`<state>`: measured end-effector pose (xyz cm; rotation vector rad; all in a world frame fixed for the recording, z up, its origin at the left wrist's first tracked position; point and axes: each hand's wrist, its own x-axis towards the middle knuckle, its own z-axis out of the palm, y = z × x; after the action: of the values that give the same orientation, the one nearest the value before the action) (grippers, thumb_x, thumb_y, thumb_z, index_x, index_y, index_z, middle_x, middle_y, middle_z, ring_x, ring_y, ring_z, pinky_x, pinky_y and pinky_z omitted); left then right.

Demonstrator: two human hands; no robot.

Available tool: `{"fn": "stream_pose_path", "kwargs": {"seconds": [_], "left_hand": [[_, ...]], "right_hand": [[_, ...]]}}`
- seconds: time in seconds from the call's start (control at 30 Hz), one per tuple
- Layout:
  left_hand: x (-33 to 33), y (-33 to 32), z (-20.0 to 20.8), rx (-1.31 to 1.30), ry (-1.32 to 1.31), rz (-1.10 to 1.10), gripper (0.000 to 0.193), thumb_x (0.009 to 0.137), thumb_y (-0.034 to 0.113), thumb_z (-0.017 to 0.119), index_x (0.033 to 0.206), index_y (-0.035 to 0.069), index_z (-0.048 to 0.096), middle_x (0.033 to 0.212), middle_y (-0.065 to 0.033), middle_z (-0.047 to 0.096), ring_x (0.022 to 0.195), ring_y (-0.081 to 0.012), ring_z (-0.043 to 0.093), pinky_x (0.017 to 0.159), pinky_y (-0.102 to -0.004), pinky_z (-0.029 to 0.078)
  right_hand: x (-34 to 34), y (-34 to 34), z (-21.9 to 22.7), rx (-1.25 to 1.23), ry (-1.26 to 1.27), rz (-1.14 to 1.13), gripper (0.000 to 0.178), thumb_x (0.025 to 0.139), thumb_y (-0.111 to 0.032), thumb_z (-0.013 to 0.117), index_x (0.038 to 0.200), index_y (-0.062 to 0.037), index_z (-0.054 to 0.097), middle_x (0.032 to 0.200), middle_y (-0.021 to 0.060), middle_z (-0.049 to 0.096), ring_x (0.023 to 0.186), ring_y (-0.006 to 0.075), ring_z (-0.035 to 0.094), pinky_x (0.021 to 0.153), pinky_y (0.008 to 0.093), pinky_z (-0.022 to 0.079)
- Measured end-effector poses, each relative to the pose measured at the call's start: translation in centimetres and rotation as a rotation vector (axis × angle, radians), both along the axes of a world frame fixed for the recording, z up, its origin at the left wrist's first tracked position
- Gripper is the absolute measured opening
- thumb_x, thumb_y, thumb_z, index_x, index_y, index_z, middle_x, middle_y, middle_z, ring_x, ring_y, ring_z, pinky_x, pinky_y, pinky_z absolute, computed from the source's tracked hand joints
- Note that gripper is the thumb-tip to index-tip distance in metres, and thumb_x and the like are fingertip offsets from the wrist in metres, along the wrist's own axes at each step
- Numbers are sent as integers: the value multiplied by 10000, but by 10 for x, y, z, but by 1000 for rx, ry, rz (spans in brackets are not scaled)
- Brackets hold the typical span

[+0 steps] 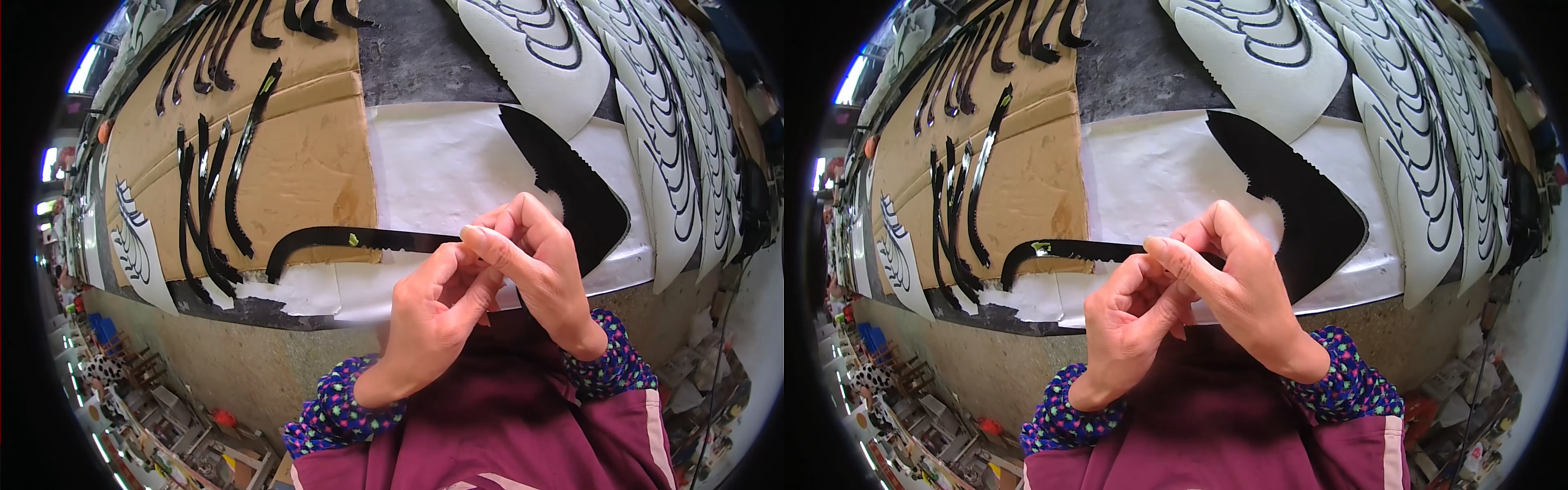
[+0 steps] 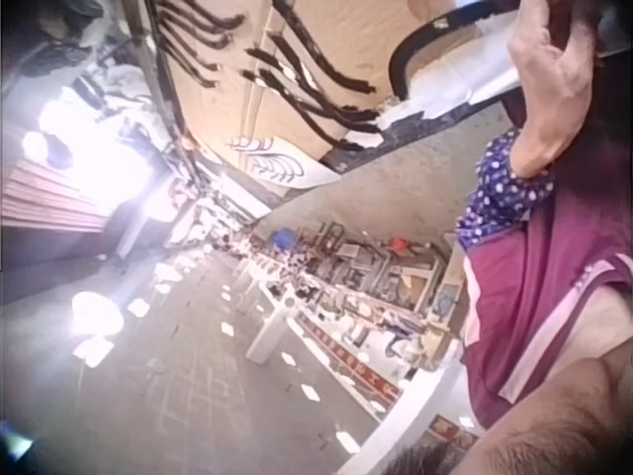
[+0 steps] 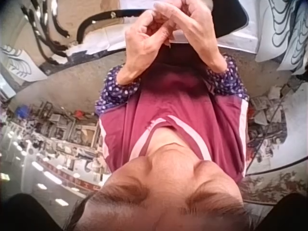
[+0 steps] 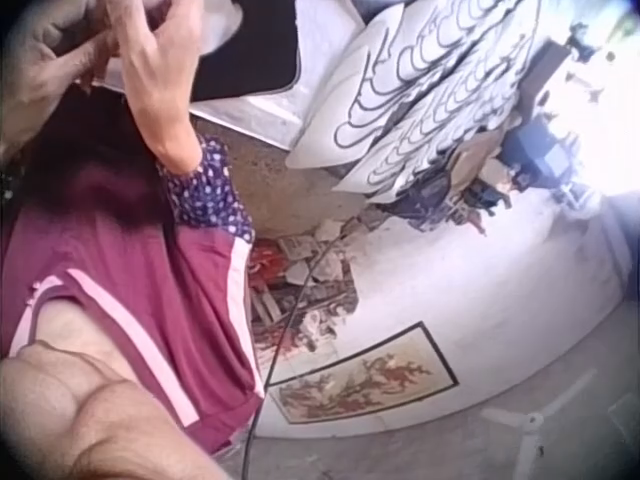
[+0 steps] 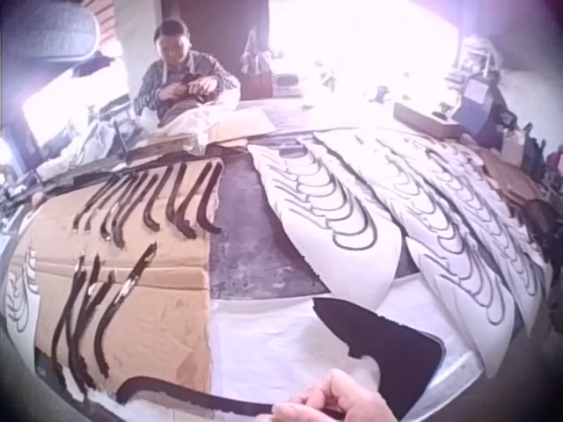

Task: Applying decorative black trim pieces to white shoe upper components on a factory work table.

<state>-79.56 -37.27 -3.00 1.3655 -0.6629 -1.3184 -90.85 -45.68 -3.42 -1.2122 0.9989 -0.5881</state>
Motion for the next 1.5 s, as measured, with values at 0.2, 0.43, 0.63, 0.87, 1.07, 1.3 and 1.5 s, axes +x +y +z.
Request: {"fn": "stream_pose_path", "kwargs": {"seconds": [0.2,0.43,0.63,0.87,1.07,1.3,1.5], "left_hand": [[-14,12,-7,-15,9,-64,114,934,72,640,997,-20,612,828,-39,654,700,-87,619,602,-232,513],[1,15,-17,-2,165,26,202,936,107,651,1103,3,606,893,-41,656,730,-79,611,626,-224,525],[6,15,-17,29,185,54,186,931,91,652,1083,-4,602,869,-66,667,704,-89,634,598,-214,530],[13,16,-13,80,42,26,216,917,92,669,1095,-10,601,878,-67,667,702,-99,633,597,-220,533],[35,24,-13,-203,-936,-114,352,823,43,739,1150,11,612,915,-90,651,652,-121,606,596,-252,523],[60,16,-23,-555,-1415,-323,240,782,98,647,1018,59,668,1104,-77,650,1042,-215,611,926,-352,456],[62,8,-38,-581,-1494,-329,197,799,100,664,993,61,671,1094,-70,661,1022,-209,623,895,-338,473]], "right_hand": [[7,-4,-11,-171,17,10,305,886,-167,722,775,-25,477,728,23,572,656,55,511,529,224,411],[-13,-2,-13,-248,-47,-146,141,988,-128,571,988,9,541,898,65,633,775,76,578,714,211,483],[-34,21,-31,-572,32,-12,120,930,-43,622,1007,17,553,989,126,648,835,170,623,770,272,499],[-35,23,-33,-829,141,151,304,760,4,746,978,-25,537,1022,149,627,899,299,602,803,368,466],[-37,20,-33,-1000,210,223,340,702,50,738,960,-33,532,987,132,609,863,284,590,764,365,456],[-47,15,-29,-1052,241,212,342,683,66,760,961,-15,578,996,144,623,865,287,606,747,367,477],[-47,2,-29,-1139,284,226,331,688,44,774,987,6,636,1007,140,639,867,298,614,732,368,509]]}}
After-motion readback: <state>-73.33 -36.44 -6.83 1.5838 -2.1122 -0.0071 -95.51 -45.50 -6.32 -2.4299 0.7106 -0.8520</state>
